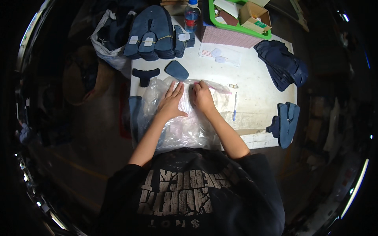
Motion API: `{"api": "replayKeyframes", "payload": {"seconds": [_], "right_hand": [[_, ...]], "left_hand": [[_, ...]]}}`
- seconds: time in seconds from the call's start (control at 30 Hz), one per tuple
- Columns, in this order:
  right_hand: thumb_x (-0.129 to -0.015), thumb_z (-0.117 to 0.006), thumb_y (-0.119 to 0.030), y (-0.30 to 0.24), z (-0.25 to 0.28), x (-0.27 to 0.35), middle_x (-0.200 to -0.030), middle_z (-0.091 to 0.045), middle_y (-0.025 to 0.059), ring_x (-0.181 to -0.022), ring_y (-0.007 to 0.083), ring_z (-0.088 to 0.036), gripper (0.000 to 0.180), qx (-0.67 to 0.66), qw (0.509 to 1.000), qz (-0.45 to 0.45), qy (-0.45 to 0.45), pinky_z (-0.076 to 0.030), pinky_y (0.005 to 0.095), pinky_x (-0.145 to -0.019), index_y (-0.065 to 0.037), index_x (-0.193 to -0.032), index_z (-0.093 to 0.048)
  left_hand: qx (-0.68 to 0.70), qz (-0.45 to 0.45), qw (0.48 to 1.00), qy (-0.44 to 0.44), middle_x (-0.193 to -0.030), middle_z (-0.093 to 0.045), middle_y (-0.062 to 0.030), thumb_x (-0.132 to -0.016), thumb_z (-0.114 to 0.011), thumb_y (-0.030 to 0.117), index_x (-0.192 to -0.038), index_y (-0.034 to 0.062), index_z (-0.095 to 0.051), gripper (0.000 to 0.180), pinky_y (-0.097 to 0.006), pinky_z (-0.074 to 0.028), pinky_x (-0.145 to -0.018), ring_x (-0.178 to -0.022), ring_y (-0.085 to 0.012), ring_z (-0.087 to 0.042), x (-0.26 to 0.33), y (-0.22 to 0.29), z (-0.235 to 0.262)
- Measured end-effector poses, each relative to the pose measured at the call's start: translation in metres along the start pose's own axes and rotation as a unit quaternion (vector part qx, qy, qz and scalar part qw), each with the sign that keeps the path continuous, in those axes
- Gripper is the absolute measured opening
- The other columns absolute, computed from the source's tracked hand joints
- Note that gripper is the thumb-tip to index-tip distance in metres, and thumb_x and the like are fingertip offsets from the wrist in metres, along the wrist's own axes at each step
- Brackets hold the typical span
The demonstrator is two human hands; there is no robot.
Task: The person walks through a factory floor, picks up a plastic bag, places it on a table, and writes on a label attached to the bag using a pink pen. The person then moves the bag and continues writing on another label.
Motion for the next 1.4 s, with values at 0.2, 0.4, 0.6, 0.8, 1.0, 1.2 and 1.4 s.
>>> {"api": "replayKeyframes", "payload": {"seconds": [0.2, 0.4, 0.6, 0.8, 1.0, 1.2, 1.4], "right_hand": [[-0.082, -0.069, 0.001, -0.005, -0.009, 0.011, -0.093, -0.060, 0.0232, -0.091, 0.0423, -0.062, 0.010, -0.027, 0.989, 0.047, -0.140, -0.053, 0.0471, -0.079, 0.004, -0.090, -0.063], [-0.083, -0.067, 0.001, 0.012, -0.002, 0.007, -0.096, -0.060, 0.0242, -0.086, 0.0440, -0.061, 0.009, -0.016, 0.977, 0.123, -0.172, -0.053, 0.0485, -0.078, 0.003, -0.090, -0.062], [-0.083, -0.068, -0.004, 0.005, 0.007, 0.014, -0.098, -0.063, 0.0249, -0.091, 0.0441, -0.064, 0.013, 0.004, 0.995, -0.002, -0.098, -0.055, 0.0472, -0.085, 0.006, -0.089, -0.063], [-0.079, -0.069, -0.003, -0.006, 0.013, 0.023, -0.094, -0.062, 0.0230, -0.089, 0.0419, -0.064, 0.013, 0.023, 0.987, 0.056, -0.148, -0.055, 0.0479, -0.083, 0.003, -0.089, -0.063], [-0.082, -0.070, -0.003, -0.005, 0.007, 0.034, -0.099, -0.063, 0.0235, -0.092, 0.0420, -0.065, 0.011, -0.032, 0.960, 0.092, -0.262, -0.055, 0.0482, -0.085, 0.003, -0.090, -0.064], [-0.080, -0.069, -0.002, 0.020, 0.031, 0.035, -0.100, -0.063, 0.0231, -0.089, 0.0424, -0.064, 0.013, 0.065, 0.994, -0.045, -0.073, -0.055, 0.0479, -0.084, 0.003, -0.090, -0.063], [-0.086, -0.067, -0.003, 0.016, 0.022, 0.044, -0.099, -0.061, 0.0218, -0.095, 0.0404, -0.065, 0.009, 0.000, 0.972, 0.069, -0.224, -0.055, 0.0467, -0.087, 0.002, -0.092, -0.063]], "left_hand": [[-0.028, 0.010, 1.000, -0.012, -0.176, -0.016, -0.0053, -0.060, -0.096, 0.047, -0.167, 0.0072, -0.022, 0.136, -0.044, -0.023, -0.129, -0.163, -0.0302, -0.007, -0.001, 0.000, -0.001], [-0.011, 0.004, 1.000, -0.013, -0.176, -0.015, -0.0073, -0.058, -0.097, 0.043, -0.166, 0.0067, -0.022, 0.137, -0.048, -0.023, -0.129, -0.162, -0.0336, -0.008, -0.002, 0.002, 0.002], [-0.012, 0.005, 1.000, -0.010, -0.176, -0.015, -0.0080, -0.057, -0.098, 0.040, -0.166, 0.0062, -0.021, 0.138, -0.045, -0.024, -0.129, -0.162, -0.0345, -0.008, -0.002, 0.000, -0.001], [-0.042, 0.006, 0.999, -0.013, -0.176, -0.015, -0.0069, -0.060, -0.096, 0.045, -0.167, 0.0074, -0.021, 0.137, -0.045, -0.021, -0.130, -0.163, -0.0314, -0.007, -0.004, 0.000, -0.001], [-0.035, 0.020, 0.999, -0.027, -0.176, -0.015, -0.0062, -0.059, -0.096, 0.047, -0.167, 0.0092, -0.019, 0.138, -0.043, -0.021, -0.130, -0.163, -0.0298, -0.007, -0.005, 0.000, -0.001], [-0.020, 0.016, 1.000, -0.015, -0.176, -0.015, -0.0048, -0.057, -0.098, 0.044, -0.168, 0.0104, -0.018, 0.141, -0.047, -0.024, -0.129, -0.163, -0.0311, -0.006, -0.005, 0.001, 0.002], [-0.034, 0.032, 0.998, -0.041, -0.176, -0.017, -0.0062, -0.059, -0.097, 0.047, -0.168, 0.0096, -0.018, 0.139, -0.046, -0.021, -0.129, -0.163, -0.0301, -0.006, -0.005, 0.002, 0.003]]}}
Point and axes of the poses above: each hand's wrist, its own x-axis away from the middle knuckle, its own z-axis out of the back of the hand, y = z × x, the point moved 6 cm from there along -x, towards the middle knuckle
